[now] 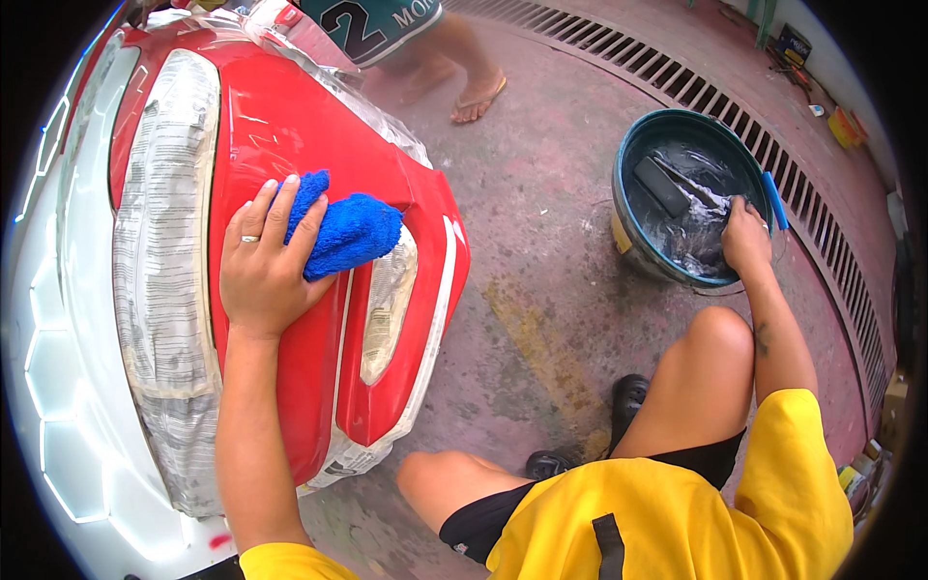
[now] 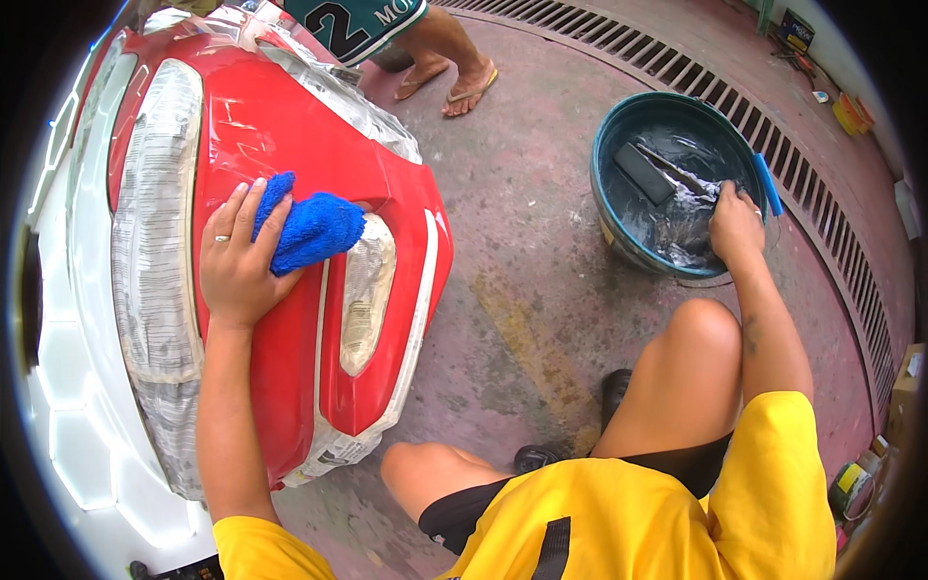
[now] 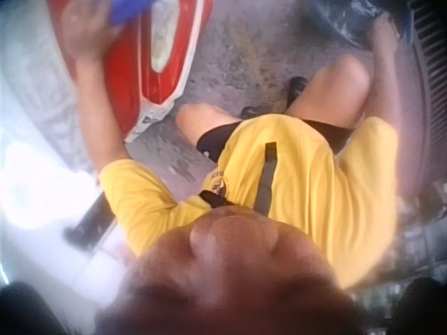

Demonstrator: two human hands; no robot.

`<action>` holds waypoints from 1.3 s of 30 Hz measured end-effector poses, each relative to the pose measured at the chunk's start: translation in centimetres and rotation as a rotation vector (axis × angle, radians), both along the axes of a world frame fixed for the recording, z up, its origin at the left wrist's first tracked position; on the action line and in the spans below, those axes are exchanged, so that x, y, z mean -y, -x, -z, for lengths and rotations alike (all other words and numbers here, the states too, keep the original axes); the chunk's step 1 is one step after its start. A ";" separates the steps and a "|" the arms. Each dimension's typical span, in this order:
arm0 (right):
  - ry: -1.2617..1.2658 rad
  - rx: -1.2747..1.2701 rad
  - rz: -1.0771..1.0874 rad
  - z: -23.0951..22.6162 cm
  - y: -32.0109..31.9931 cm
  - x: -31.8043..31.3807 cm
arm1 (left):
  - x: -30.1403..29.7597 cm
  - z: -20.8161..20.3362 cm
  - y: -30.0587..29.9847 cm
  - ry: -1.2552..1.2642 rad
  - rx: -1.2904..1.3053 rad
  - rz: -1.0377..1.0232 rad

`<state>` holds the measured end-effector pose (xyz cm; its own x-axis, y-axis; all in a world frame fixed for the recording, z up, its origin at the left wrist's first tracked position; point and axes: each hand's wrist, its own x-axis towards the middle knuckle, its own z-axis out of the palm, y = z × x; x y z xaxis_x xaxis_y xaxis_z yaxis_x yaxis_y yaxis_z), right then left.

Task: The person wipes the white hood of a red car with a blue cloth, then uses a sanding block to smooth the red bumper area. They repeatedly dip the sanding block into a bucket of water and wipe the surface with the cloth.

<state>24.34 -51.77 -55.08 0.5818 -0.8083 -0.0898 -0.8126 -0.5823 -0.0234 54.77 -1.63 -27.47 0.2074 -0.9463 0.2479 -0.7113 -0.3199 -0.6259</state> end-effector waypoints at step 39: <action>-1.359 1.282 -0.541 7.7 -40.9 -31.3 | 1.5 0.7 -0.7 -0.183 0.072 -0.067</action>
<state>65.24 -20.43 -62.81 0.9241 -0.3182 0.2116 0.2804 0.1886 -0.9412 55.48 -3.14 -28.15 0.2590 -0.9618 0.0890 -0.6440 -0.2407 -0.7262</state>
